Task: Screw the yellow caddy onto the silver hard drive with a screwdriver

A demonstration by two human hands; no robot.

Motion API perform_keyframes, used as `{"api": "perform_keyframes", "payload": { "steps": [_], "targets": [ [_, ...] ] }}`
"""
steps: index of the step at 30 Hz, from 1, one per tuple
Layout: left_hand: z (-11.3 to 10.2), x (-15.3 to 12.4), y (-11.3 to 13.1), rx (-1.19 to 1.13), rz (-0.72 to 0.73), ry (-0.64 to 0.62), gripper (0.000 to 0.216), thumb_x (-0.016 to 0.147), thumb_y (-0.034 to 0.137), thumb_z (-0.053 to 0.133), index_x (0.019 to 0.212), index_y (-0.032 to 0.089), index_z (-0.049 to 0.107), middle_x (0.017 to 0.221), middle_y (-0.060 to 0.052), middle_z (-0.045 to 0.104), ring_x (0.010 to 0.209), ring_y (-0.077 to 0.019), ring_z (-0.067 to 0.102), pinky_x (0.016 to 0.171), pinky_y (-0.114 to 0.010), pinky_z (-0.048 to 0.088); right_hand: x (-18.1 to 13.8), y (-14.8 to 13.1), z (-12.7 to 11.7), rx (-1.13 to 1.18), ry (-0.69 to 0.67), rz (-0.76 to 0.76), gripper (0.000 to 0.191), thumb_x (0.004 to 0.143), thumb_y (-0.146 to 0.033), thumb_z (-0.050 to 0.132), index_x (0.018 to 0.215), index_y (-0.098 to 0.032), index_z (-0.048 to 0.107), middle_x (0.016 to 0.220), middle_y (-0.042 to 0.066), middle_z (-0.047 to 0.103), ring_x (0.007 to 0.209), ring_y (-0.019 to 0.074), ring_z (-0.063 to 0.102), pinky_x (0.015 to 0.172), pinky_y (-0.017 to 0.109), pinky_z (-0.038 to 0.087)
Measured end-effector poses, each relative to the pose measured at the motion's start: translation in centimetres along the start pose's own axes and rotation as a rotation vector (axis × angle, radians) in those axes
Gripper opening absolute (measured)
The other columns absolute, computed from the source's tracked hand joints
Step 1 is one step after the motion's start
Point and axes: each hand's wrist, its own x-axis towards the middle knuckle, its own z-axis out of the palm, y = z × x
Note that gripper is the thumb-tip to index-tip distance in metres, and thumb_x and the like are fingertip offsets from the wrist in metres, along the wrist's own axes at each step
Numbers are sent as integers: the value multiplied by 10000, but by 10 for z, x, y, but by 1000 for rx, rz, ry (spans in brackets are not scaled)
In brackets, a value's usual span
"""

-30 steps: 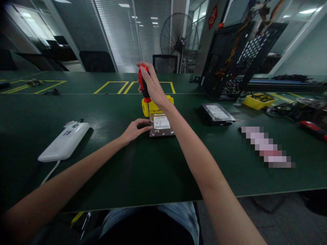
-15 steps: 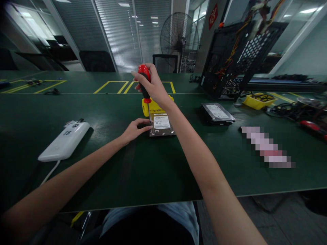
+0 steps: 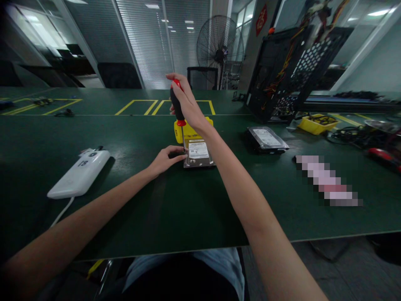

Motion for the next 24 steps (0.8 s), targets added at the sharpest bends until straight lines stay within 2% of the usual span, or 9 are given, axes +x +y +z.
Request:
{"api": "perform_keyframes", "payload": {
  "steps": [4, 7, 11, 13, 18, 21, 24],
  "targets": [
    [1, 1, -3, 4, 9, 6, 423, 780, 474, 626, 1118, 219, 618, 1196, -56, 603, 1103, -217, 557, 996, -427, 412, -2, -7, 3, 15, -29, -7, 397, 807, -580, 511, 1073, -295, 436, 920, -5, 520, 714, 106, 566, 680, 249, 512],
    [1, 1, -3, 9, -1, 3, 434, 779, 476, 625, 1130, 220, 612, 1215, -58, 593, 1116, -221, 548, 991, -431, 414, -3, -11, 4, -41, 14, 43, 438, 749, -590, 583, 1029, -293, 423, 937, -7, 540, 762, 110, 584, 685, 236, 505],
    [-1, 0, 0, 6, -13, -9, 417, 788, 460, 616, 1138, 233, 605, 1229, -54, 585, 1136, -226, 538, 989, -436, 415, -3, -8, 3, -35, 44, 11, 448, 726, -575, 618, 981, -283, 394, 864, -23, 545, 684, 105, 575, 654, 250, 498],
    [-1, -1, 2, -2, -11, -12, 419, 788, 456, 618, 1139, 228, 604, 1226, -58, 586, 1130, -226, 541, 984, -430, 422, -2, -7, 2, -26, 50, -17, 433, 738, -566, 611, 987, -285, 394, 799, -36, 527, 633, 102, 548, 628, 252, 488],
    [-1, -1, 3, 1, -23, -9, 418, 782, 456, 626, 1134, 230, 610, 1225, -60, 588, 1119, -231, 549, 990, -437, 417, 0, -5, 3, -67, 48, 70, 448, 800, -607, 492, 1130, -321, 392, 773, -27, 519, 644, 124, 534, 603, 251, 477],
    [-1, -1, 3, 3, -24, 1, 412, 780, 461, 626, 1126, 237, 616, 1221, -56, 591, 1122, -236, 547, 1006, -456, 397, 2, -2, 5, 16, 33, 40, 409, 850, -604, 391, 1123, -300, 407, 763, -20, 491, 623, 117, 520, 614, 252, 490],
    [-1, -1, 3, 2, -19, 0, 412, 782, 468, 620, 1122, 236, 619, 1215, -54, 594, 1126, -236, 543, 1014, -461, 386, 2, 1, 6, -5, 30, 64, 445, 817, -646, 418, 1106, -308, 424, 826, -9, 509, 677, 117, 538, 645, 249, 498]
  ]
}}
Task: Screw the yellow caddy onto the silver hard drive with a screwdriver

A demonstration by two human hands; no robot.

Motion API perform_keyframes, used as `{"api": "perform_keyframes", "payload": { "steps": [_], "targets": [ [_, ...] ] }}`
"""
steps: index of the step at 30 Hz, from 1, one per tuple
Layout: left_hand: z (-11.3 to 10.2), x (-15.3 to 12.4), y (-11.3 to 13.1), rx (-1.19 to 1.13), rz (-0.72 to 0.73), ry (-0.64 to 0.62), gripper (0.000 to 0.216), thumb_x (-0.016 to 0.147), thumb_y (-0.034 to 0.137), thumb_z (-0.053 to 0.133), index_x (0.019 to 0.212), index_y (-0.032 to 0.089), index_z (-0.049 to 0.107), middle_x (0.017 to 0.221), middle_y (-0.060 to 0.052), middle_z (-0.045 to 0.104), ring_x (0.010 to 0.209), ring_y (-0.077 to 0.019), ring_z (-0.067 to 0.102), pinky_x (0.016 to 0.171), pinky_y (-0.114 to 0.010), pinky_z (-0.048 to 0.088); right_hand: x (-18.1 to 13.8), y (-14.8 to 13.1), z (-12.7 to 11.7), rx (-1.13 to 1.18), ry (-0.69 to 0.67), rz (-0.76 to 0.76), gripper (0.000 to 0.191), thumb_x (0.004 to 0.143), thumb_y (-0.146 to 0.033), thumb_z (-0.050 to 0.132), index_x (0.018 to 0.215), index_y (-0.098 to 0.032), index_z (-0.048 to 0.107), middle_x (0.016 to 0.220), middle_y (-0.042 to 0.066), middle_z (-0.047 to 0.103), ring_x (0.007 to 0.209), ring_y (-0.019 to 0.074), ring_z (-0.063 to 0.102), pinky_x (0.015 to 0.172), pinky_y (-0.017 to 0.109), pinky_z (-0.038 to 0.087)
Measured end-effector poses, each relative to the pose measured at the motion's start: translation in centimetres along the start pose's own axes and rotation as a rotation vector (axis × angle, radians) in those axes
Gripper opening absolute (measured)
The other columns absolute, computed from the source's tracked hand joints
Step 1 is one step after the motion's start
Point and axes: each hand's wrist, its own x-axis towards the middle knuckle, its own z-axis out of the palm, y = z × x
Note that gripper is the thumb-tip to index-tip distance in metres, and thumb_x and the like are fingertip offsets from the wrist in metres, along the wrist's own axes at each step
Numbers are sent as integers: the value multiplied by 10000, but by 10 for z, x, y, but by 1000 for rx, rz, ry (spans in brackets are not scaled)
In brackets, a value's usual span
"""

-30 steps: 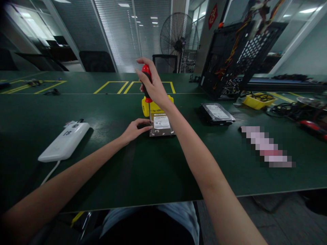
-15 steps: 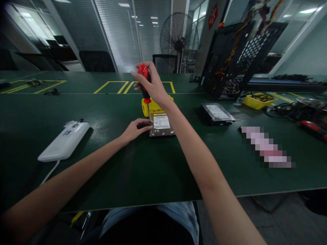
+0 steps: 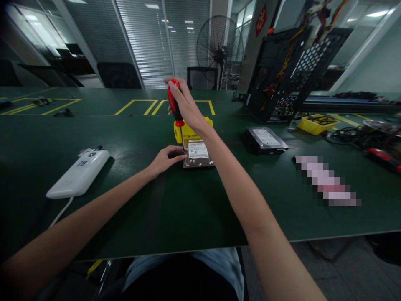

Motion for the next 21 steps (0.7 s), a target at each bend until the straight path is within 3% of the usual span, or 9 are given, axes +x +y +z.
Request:
{"api": "perform_keyframes", "payload": {
  "steps": [5, 10, 14, 21],
  "targets": [
    [0, 0, -1, 3, 9, -3, 427, 783, 469, 621, 1134, 226, 610, 1210, -58, 599, 1125, -226, 545, 1006, -438, 398, 0, 1, -3, -8, 35, 24, 547, 746, -649, 544, 1147, -312, 385, 890, -2, 552, 747, 120, 566, 654, 239, 497],
    [0, 1, -1, 16, 8, 0, 405, 784, 450, 624, 1124, 228, 612, 1211, -55, 600, 1128, -226, 545, 1018, -444, 385, -1, 1, -5, -23, 36, 1, 530, 710, -613, 612, 1035, -277, 363, 808, -32, 531, 724, 110, 577, 661, 238, 499],
    [1, 2, -2, 17, 4, 10, 408, 779, 448, 628, 1128, 237, 610, 1208, -53, 600, 1110, -227, 556, 1003, -444, 401, 0, 3, -3, -7, 11, -58, 526, 723, -632, 582, 1033, -280, 345, 736, -58, 475, 601, 92, 517, 612, 256, 490],
    [2, 3, -5, 7, 18, 10, 410, 781, 455, 623, 1123, 227, 616, 1209, -59, 597, 1108, -225, 556, 998, -442, 408, -4, -1, -2, 36, -43, -41, 507, 850, -622, 409, 1230, -293, 344, 774, -35, 467, 614, 81, 488, 595, 242, 467]
  ]
}}
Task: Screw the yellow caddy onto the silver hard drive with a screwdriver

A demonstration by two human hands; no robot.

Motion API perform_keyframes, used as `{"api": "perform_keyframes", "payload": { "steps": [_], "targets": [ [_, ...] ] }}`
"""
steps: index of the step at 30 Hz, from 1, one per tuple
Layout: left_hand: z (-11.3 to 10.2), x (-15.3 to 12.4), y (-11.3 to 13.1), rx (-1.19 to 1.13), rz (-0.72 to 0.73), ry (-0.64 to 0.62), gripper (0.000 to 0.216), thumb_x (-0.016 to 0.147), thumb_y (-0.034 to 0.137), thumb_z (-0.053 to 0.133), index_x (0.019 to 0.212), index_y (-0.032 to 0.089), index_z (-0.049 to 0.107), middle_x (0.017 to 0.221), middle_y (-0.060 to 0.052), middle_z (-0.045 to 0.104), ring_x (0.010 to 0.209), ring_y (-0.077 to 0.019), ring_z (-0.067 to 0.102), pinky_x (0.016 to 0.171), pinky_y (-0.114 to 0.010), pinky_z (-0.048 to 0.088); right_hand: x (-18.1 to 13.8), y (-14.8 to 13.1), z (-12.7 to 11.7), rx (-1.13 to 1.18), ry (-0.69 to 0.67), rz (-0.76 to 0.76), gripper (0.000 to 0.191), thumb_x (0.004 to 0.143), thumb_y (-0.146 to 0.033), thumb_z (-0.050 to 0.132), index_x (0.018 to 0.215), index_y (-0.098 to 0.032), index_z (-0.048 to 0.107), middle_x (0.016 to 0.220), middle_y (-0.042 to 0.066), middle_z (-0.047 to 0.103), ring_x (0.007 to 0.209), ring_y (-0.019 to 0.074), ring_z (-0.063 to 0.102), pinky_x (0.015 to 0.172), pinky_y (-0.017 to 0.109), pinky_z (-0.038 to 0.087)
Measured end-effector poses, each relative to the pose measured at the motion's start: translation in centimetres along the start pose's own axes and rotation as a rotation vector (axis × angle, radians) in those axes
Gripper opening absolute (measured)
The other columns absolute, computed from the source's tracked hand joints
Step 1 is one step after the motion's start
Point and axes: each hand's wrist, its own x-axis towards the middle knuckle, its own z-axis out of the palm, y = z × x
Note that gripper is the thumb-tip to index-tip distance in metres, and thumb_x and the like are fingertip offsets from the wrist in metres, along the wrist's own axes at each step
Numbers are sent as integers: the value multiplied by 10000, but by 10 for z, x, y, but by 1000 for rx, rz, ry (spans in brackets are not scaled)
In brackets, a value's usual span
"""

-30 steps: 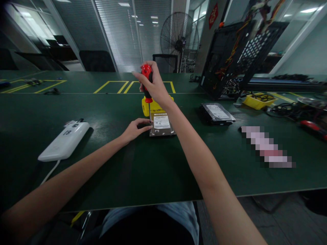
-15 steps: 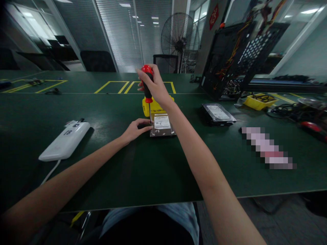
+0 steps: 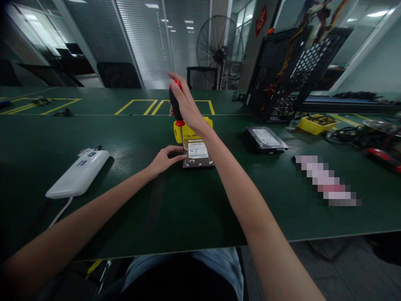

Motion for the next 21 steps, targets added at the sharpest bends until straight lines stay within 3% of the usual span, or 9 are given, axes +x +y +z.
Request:
{"api": "perform_keyframes", "payload": {
  "steps": [4, 10, 17, 21],
  "targets": [
    [-2, -2, 2, -15, 4, -9, 415, 785, 452, 618, 1134, 226, 607, 1211, -57, 595, 1118, -226, 551, 981, -426, 429, 0, 1, -2, -5, 73, 27, 411, 826, -610, 454, 1070, -284, 404, 780, -23, 460, 631, 108, 520, 593, 251, 494],
    [-4, -3, 4, -4, -8, -21, 429, 788, 467, 613, 1148, 234, 603, 1234, -54, 582, 1127, -233, 543, 968, -424, 440, 6, 7, -8, -6, 123, 20, 472, 741, -655, 543, 965, -266, 395, 872, -14, 534, 714, 101, 577, 641, 238, 490],
    [-2, -2, 3, -13, 18, -3, 413, 784, 458, 627, 1119, 216, 622, 1188, -56, 607, 1100, -217, 559, 997, -419, 411, 3, 3, -3, -33, 147, 39, 501, 731, -648, 561, 1055, -294, 416, 768, -34, 533, 636, 98, 556, 570, 224, 468],
    [-1, -1, 1, -14, 20, 5, 425, 780, 460, 634, 1123, 210, 622, 1175, -61, 612, 1081, -212, 566, 976, -409, 427, -2, -2, 0, -34, 115, -28, 492, 736, -628, 578, 1100, -329, 436, 801, -27, 536, 639, 104, 535, 597, 228, 484]
  ]
}}
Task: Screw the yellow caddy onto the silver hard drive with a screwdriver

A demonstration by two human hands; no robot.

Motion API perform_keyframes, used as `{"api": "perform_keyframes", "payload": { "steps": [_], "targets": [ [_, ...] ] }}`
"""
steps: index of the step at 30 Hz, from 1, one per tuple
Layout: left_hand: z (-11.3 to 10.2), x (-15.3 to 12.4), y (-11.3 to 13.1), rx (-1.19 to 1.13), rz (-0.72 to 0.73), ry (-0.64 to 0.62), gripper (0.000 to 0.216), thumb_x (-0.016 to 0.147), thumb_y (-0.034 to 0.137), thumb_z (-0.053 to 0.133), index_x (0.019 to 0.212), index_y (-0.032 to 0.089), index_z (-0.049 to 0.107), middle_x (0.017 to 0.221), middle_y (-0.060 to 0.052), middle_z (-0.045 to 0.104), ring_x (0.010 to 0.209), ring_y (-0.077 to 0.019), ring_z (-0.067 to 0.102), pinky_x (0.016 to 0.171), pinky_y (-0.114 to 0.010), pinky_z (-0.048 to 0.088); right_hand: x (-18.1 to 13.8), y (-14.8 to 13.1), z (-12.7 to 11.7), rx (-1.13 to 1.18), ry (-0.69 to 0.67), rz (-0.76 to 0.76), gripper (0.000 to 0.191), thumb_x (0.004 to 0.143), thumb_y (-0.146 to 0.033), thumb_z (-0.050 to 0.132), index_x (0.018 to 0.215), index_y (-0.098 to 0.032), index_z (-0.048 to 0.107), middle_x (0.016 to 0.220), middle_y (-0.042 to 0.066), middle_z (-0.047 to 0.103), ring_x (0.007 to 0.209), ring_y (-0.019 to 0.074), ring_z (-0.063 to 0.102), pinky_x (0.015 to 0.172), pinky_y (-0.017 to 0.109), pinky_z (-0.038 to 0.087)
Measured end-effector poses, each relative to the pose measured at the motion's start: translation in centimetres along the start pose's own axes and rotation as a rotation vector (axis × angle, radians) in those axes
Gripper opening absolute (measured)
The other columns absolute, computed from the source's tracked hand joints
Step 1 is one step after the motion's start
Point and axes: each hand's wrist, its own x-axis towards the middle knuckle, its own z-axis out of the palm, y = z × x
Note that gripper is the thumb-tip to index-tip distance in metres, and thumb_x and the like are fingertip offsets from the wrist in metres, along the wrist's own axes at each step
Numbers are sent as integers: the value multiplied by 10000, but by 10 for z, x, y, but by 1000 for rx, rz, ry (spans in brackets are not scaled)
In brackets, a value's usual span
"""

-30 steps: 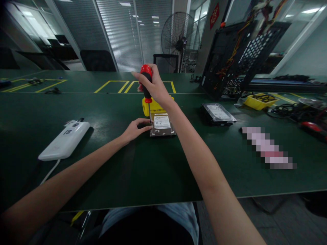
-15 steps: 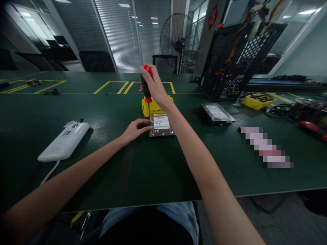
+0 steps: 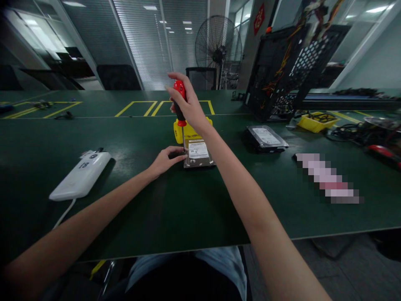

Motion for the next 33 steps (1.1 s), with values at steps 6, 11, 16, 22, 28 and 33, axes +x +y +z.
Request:
{"api": "perform_keyframes", "payload": {
  "steps": [6, 11, 16, 22, 28, 33],
  "targets": [
    [0, -1, 1, 13, -12, 2, 411, 791, 453, 626, 1132, 223, 617, 1178, -60, 608, 1069, -214, 570, 960, -420, 429, -1, -1, -1, 59, -13, -6, 414, 757, -613, 573, 988, -288, 461, 766, -30, 518, 610, 93, 510, 582, 224, 472],
    [0, -2, 2, 27, -25, -4, 405, 792, 453, 626, 1131, 231, 618, 1193, -56, 601, 1078, -218, 566, 980, -436, 411, 1, 0, -4, 147, -20, 3, 340, 843, -589, 456, 920, -259, 458, 736, -29, 514, 576, 92, 524, 553, 238, 469],
    [0, -2, 2, 7, -20, -3, 406, 787, 435, 638, 1130, 218, 618, 1179, -62, 607, 1069, -210, 572, 951, -399, 443, 3, -5, -9, 111, 9, 59, 354, 777, -569, 578, 891, -254, 462, 774, -27, 560, 641, 94, 561, 615, 234, 500],
    [0, -2, 1, -5, -6, -3, 412, 791, 443, 631, 1135, 216, 617, 1179, -66, 607, 1063, -205, 576, 954, -399, 444, 3, -6, -7, 158, -3, 50, 359, 745, -496, 655, 883, -248, 435, 736, -44, 558, 647, 91, 572, 654, 242, 510],
    [1, -1, -1, -12, -2, 3, 421, 776, 445, 645, 1123, 207, 624, 1171, -71, 611, 1046, -202, 583, 964, -401, 436, 3, -2, -5, 124, -7, 82, 353, 780, -586, 558, 948, -285, 482, 726, -42, 546, 627, 99, 541, 581, 237, 463],
    [0, -2, -1, -29, 6, -6, 450, 766, 465, 650, 1131, 204, 619, 1187, -71, 603, 1060, -201, 575, 957, -390, 445, 3, -1, -7, 112, -39, 94, 413, 773, -629, 525, 1002, -286, 499, 779, -18, 563, 704, 123, 556, 591, 247, 469]
  ]
}}
